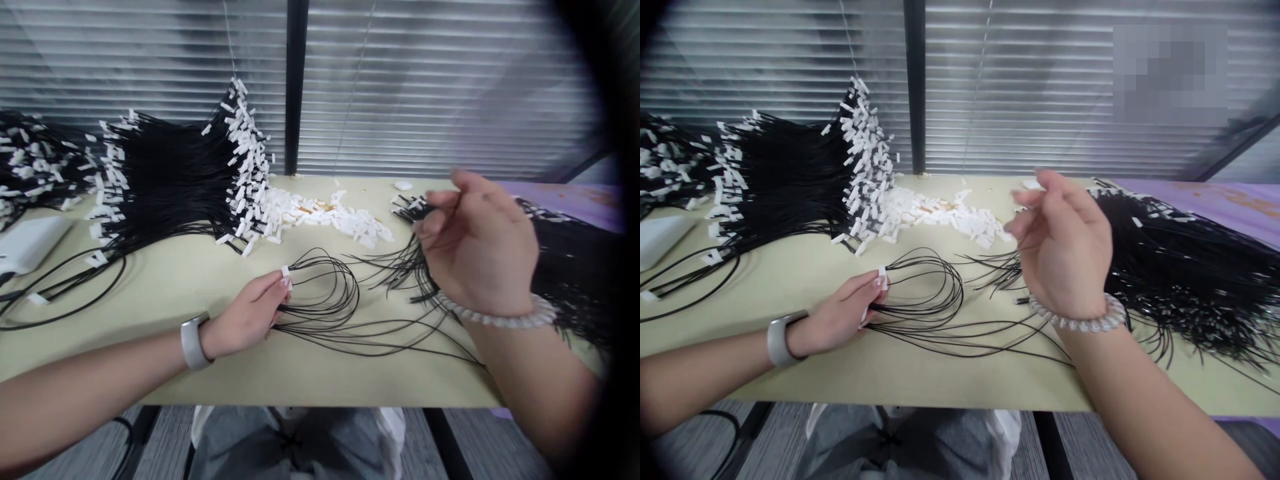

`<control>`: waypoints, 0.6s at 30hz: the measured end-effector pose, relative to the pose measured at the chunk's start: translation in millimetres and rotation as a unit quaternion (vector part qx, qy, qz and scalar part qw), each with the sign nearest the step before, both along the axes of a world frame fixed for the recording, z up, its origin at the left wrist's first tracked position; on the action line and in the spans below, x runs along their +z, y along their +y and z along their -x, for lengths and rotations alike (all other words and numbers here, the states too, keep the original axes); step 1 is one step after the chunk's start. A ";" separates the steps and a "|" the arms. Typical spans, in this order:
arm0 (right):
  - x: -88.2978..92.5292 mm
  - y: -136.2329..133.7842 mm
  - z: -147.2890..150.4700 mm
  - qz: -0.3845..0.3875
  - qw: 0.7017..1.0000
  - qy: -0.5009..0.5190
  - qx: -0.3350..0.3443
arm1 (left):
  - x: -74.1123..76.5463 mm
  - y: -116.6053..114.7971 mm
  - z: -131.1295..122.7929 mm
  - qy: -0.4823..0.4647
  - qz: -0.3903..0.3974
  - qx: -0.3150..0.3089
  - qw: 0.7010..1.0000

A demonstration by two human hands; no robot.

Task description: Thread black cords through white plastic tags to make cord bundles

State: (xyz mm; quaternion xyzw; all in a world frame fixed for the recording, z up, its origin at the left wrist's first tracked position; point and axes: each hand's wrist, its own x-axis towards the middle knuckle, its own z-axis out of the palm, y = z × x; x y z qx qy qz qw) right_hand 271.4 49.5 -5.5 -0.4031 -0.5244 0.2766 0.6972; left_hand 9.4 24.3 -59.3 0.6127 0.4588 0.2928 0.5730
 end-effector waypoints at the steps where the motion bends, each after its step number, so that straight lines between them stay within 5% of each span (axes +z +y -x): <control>1: -1.5 -1.4 2.7 0.030 0.999 -0.018 0.021 | -0.1 0.0 0.2 0.002 0.000 -0.001 1.000; 7: -18.9 -20.8 39.1 0.185 0.932 -0.242 0.194 | -0.3 -0.4 1.4 -0.003 -0.002 -0.020 1.000; 12: -29.5 -33.1 61.4 0.163 0.886 -0.386 0.196 | -1.4 -0.7 1.1 -0.020 -0.011 -0.041 0.999; 18: -34.7 -33.6 67.6 0.144 0.871 -0.437 0.175 | -1.9 -0.9 0.7 0.005 -0.040 -0.062 0.997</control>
